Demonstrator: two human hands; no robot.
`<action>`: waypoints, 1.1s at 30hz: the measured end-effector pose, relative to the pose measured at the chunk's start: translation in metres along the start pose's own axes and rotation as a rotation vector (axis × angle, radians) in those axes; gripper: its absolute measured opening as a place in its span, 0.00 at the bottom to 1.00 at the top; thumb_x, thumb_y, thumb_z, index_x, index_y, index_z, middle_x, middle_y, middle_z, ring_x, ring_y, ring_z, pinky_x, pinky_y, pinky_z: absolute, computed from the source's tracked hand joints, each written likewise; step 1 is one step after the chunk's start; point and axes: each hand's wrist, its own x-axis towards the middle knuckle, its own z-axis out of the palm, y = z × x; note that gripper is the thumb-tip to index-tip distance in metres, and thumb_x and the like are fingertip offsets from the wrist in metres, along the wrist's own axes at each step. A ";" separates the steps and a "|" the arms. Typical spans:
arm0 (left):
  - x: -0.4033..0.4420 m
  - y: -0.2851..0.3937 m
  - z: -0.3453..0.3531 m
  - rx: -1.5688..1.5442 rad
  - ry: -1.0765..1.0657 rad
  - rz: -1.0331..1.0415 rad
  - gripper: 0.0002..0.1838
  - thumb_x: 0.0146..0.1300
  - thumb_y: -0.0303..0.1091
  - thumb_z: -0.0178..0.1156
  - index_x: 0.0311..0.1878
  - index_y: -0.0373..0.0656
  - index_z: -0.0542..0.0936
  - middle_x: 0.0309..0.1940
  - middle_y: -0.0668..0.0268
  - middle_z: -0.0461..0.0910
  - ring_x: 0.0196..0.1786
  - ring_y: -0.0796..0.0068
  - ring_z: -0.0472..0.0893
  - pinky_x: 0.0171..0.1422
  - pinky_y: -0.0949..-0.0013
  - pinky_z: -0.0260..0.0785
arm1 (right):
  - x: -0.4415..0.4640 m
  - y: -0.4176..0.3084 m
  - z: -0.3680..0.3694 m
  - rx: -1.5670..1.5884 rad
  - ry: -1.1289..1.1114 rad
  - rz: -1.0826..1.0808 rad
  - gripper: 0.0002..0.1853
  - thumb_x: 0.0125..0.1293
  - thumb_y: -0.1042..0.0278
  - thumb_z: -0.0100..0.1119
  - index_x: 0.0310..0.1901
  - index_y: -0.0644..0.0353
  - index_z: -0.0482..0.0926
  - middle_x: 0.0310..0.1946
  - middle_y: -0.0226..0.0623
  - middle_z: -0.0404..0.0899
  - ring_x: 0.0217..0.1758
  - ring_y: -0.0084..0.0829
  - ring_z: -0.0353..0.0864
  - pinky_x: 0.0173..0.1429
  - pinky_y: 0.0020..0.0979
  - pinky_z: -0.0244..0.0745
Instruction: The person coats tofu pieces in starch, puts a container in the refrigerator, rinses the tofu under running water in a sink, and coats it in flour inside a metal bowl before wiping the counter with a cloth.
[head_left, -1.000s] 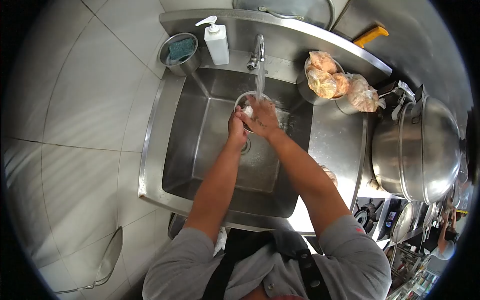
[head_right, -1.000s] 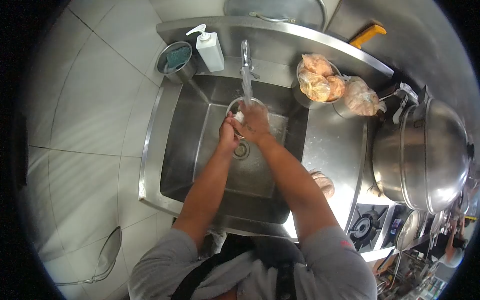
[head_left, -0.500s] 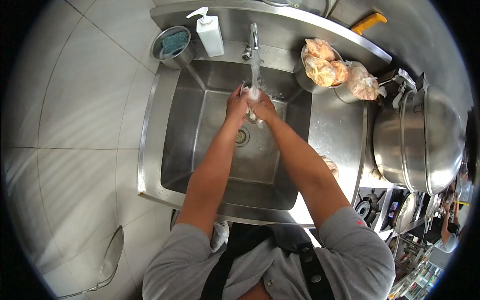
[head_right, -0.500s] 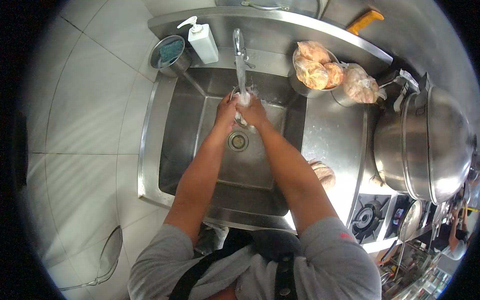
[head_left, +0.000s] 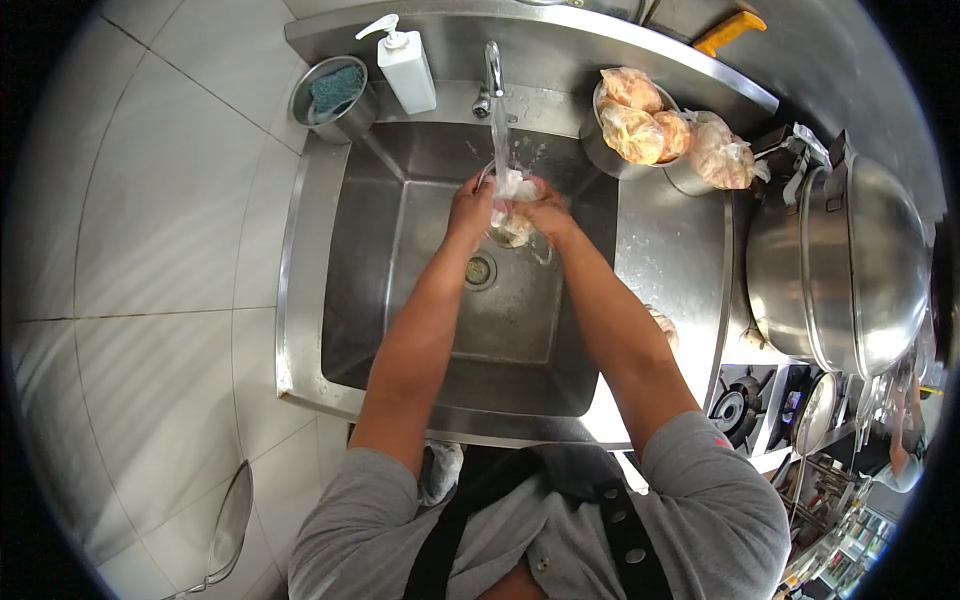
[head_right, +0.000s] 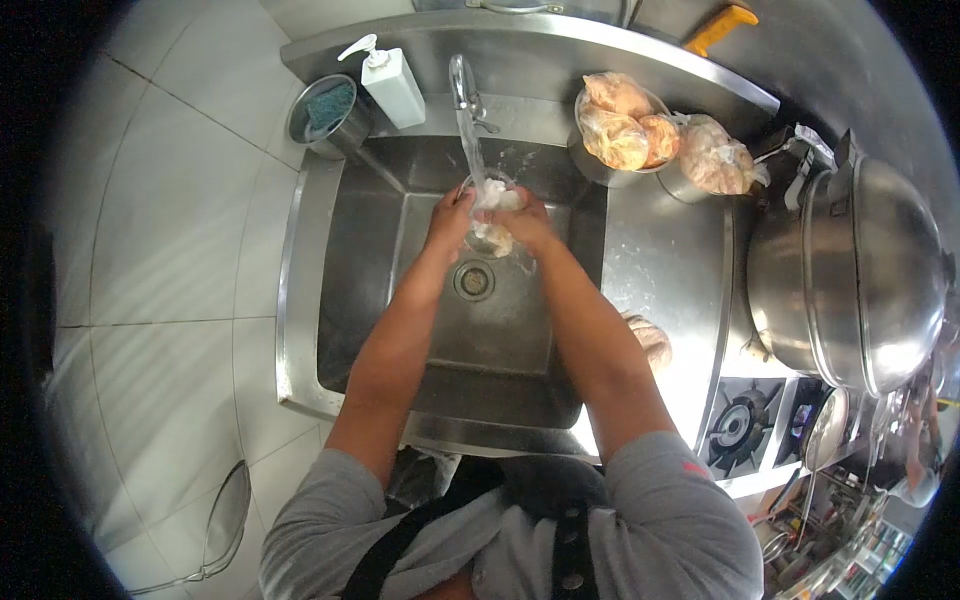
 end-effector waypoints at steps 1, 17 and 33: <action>0.002 -0.010 -0.004 -0.114 -0.016 -0.083 0.25 0.69 0.46 0.51 0.62 0.41 0.71 0.53 0.59 0.77 0.52 0.65 0.78 0.50 0.62 0.74 | 0.003 0.008 -0.003 -0.061 -0.008 -0.046 0.43 0.39 0.60 0.81 0.58 0.63 0.70 0.51 0.40 0.76 0.55 0.30 0.74 0.61 0.32 0.68; -0.057 -0.043 0.046 -0.502 0.014 -0.053 0.27 0.66 0.46 0.56 0.62 0.40 0.69 0.55 0.59 0.75 0.57 0.64 0.75 0.61 0.62 0.67 | -0.044 0.010 -0.037 -0.307 0.252 -0.186 0.32 0.52 0.54 0.71 0.54 0.67 0.74 0.46 0.43 0.81 0.48 0.33 0.80 0.54 0.31 0.74; -0.112 0.108 0.047 0.726 0.050 0.432 0.26 0.64 0.39 0.54 0.65 0.45 0.69 0.51 0.53 0.76 0.50 0.52 0.79 0.54 0.55 0.71 | -0.079 -0.029 -0.026 0.751 -0.179 -0.022 0.21 0.66 0.58 0.60 0.57 0.55 0.70 0.49 0.31 0.76 0.52 0.31 0.76 0.56 0.36 0.72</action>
